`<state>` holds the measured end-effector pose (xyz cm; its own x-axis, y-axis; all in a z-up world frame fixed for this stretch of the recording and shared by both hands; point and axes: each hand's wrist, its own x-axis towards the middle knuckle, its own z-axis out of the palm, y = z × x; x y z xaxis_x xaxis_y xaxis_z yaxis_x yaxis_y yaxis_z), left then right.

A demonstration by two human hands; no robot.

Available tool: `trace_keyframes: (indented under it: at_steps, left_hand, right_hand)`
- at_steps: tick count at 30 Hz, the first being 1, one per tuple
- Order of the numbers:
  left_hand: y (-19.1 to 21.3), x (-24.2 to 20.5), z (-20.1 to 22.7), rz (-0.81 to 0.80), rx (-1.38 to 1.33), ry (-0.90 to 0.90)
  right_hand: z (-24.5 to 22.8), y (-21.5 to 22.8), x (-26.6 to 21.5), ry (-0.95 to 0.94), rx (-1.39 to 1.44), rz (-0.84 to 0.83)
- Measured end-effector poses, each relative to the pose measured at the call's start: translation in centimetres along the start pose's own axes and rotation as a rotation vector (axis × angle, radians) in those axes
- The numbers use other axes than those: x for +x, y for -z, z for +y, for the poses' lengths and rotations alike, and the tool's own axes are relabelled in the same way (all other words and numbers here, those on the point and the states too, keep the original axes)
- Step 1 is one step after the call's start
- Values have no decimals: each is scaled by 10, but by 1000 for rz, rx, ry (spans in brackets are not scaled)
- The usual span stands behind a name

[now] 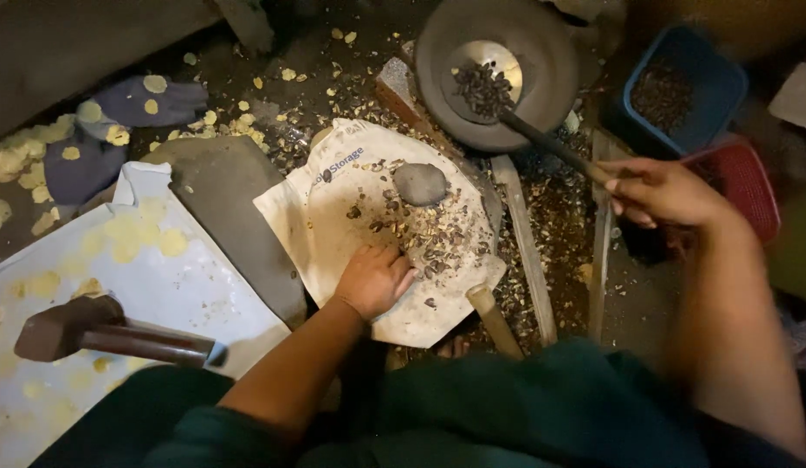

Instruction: Flattening nuts into discs using a wooden mallet on a stone surface and arranging them on a sheet

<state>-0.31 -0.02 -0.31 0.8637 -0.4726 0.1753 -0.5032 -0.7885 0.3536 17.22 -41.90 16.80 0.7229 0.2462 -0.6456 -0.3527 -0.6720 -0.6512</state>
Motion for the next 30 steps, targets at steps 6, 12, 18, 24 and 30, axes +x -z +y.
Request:
trace_keyframes:
  at_steps: [6, 12, 18, 24, 30]
  left_hand:
    - [6, 3, 1, 112, 40, -63]
    - [4, 0, -2, 106, 36, -68]
    - [14, 2, -4, 195, -97, -110]
    - [3, -2, -8, 91, -182, 24]
    - [33, 36, -34, 104, -594, 448]
  right_hand:
    - [-57, 12, 8, -319, -778, 161]
    - [-20, -32, 218, 216, -770, 395]
    - [-65, -87, 283, 86, -543, 521]
    - [-70, -103, 298, 208, -715, 492]
    - [-25, -70, 341, 102, -609, 492]
